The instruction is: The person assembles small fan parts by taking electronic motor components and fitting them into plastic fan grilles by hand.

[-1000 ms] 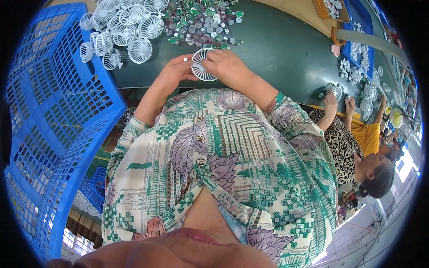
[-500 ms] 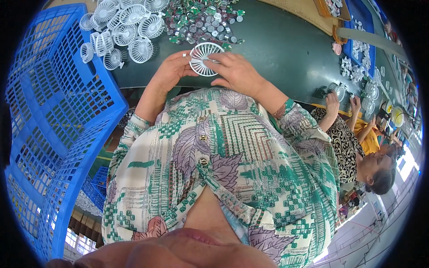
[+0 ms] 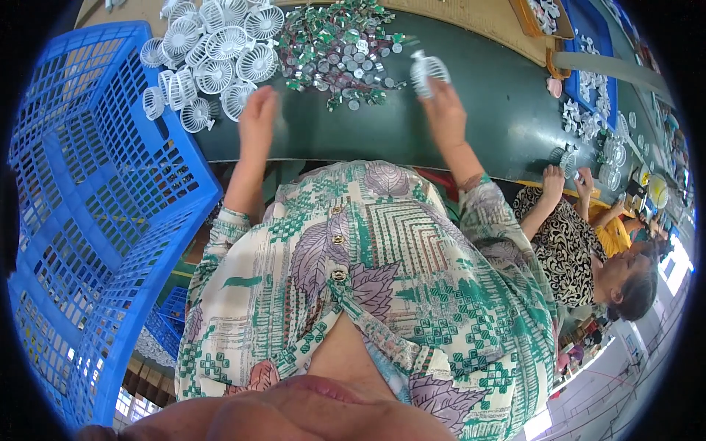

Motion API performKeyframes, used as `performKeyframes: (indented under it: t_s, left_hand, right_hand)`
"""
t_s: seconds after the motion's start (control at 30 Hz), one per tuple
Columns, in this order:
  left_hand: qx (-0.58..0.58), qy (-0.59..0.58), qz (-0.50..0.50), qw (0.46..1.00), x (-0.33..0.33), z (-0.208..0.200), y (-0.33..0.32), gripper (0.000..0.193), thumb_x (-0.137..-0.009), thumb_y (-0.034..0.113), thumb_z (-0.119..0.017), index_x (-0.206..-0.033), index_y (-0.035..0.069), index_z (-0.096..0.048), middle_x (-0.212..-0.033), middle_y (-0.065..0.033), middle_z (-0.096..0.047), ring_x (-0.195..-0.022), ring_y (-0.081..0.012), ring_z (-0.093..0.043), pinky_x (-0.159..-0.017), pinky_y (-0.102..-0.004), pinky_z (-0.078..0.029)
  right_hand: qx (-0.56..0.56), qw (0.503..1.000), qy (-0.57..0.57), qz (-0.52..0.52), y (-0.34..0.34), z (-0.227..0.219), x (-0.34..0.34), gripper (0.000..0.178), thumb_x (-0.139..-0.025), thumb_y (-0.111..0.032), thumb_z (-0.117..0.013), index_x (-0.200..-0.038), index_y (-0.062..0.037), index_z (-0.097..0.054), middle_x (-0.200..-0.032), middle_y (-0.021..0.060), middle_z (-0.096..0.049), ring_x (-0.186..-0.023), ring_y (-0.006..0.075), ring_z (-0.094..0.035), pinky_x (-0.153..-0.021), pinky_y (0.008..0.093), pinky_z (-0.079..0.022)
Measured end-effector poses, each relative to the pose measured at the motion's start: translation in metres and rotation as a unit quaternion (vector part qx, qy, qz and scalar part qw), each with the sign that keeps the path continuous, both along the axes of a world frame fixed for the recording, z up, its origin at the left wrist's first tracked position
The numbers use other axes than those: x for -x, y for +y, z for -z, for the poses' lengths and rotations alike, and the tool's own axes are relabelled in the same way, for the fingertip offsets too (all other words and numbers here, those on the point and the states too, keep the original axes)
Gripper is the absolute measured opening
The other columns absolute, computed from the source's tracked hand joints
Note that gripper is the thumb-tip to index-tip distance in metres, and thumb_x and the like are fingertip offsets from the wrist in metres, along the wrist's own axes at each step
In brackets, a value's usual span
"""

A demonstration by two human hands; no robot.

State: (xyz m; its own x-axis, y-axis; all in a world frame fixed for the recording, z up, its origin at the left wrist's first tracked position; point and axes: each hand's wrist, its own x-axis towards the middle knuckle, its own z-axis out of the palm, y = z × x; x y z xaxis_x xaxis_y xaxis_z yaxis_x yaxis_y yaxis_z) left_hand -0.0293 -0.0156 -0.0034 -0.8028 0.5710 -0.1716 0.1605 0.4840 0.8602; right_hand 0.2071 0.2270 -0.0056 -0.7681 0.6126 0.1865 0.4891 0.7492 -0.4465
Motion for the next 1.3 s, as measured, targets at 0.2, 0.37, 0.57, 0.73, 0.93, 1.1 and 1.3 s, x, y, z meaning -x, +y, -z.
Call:
performKeyframes:
  t_s: [0.2,0.37,0.57,0.73,0.93,1.1,1.3]
  left_hand:
    - [0.177,0.274,0.05,0.944,0.058,0.004,0.009,0.035,-0.073,0.014,-0.061,-0.104,0.004,-0.052,-0.106,-0.0132,-0.053,-0.098,-0.0323,-0.047,-0.082,-0.0406,-0.04]
    - [0.256,0.367,0.183,0.876,0.061,0.027,0.016,0.025,-0.069,0.017,-0.064,-0.09,0.007,-0.057,-0.096,-0.0086,-0.056,-0.096,-0.0267,-0.049,-0.082,-0.0435,-0.038]
    - [0.001,0.372,0.115,0.921,0.043,-0.005,0.021,0.021,-0.064,0.0,-0.061,-0.084,0.005,-0.056,-0.089,-0.0084,-0.057,-0.091,-0.0288,-0.051,-0.082,-0.0393,-0.039]
    - [0.011,0.292,0.144,0.946,0.017,0.006,0.006,0.018,-0.067,0.002,-0.061,-0.083,0.005,-0.056,-0.078,-0.0083,-0.057,-0.081,-0.0274,-0.054,-0.076,-0.0366,-0.042]
    - [-0.299,-0.378,-0.252,0.839,0.034,-0.012,0.019,0.011,-0.083,0.009,-0.051,-0.093,0.005,-0.052,-0.087,-0.0053,-0.059,-0.078,-0.0177,-0.057,-0.064,-0.0334,-0.046]
    - [-0.083,-0.039,-0.012,0.996,0.021,0.002,0.044,0.009,-0.079,0.007,-0.053,-0.085,0.003,-0.057,-0.081,-0.0068,-0.061,-0.074,-0.0216,-0.059,-0.064,-0.0318,-0.046]
    - [0.011,0.396,0.18,0.9,0.008,-0.009,0.056,0.011,-0.071,0.008,-0.058,-0.082,0.009,-0.058,-0.075,-0.005,-0.057,-0.069,-0.0228,-0.053,-0.058,-0.0352,-0.039]
  right_hand:
    - [-0.158,0.96,-0.162,0.163,0.05,0.023,-0.011,0.045,-0.073,-0.019,-0.063,-0.115,-0.0133,-0.05,-0.119,0.0113,-0.046,-0.107,0.0292,-0.045,-0.082,0.0427,-0.04]
    - [0.005,1.0,0.01,-0.012,-0.001,0.017,0.051,0.028,-0.07,-0.013,-0.063,-0.096,-0.0078,-0.058,-0.092,0.0112,-0.056,-0.084,0.0278,-0.055,-0.071,0.0372,-0.046]
    - [0.075,0.997,0.006,0.006,-0.025,0.033,0.105,0.022,-0.073,-0.019,-0.062,-0.091,-0.0074,-0.06,-0.087,0.0096,-0.054,-0.081,0.028,-0.055,-0.069,0.0383,-0.045]
    - [0.203,0.979,0.009,0.016,-0.019,0.038,0.117,0.016,-0.075,-0.021,-0.059,-0.08,-0.0067,-0.063,-0.079,0.0093,-0.059,-0.075,0.0262,-0.056,-0.065,0.0363,-0.044]
    - [0.498,0.856,0.131,0.049,-0.008,-0.007,0.091,0.011,-0.079,-0.01,-0.056,-0.076,-0.0004,-0.062,-0.071,0.0012,-0.06,-0.07,0.0082,-0.053,-0.064,0.0225,-0.042]
    - [0.541,0.82,0.167,0.089,0.005,-0.006,0.089,0.012,-0.08,-0.009,-0.054,-0.074,-0.0009,-0.06,-0.069,0.0008,-0.057,-0.062,0.0074,-0.049,-0.059,0.0225,-0.041]
    - [0.462,0.879,0.106,0.053,-0.003,-0.045,0.103,0.013,-0.08,-0.014,-0.054,-0.071,-0.0058,-0.057,-0.055,-0.006,-0.043,-0.048,0.0031,-0.033,-0.045,0.0195,-0.027]
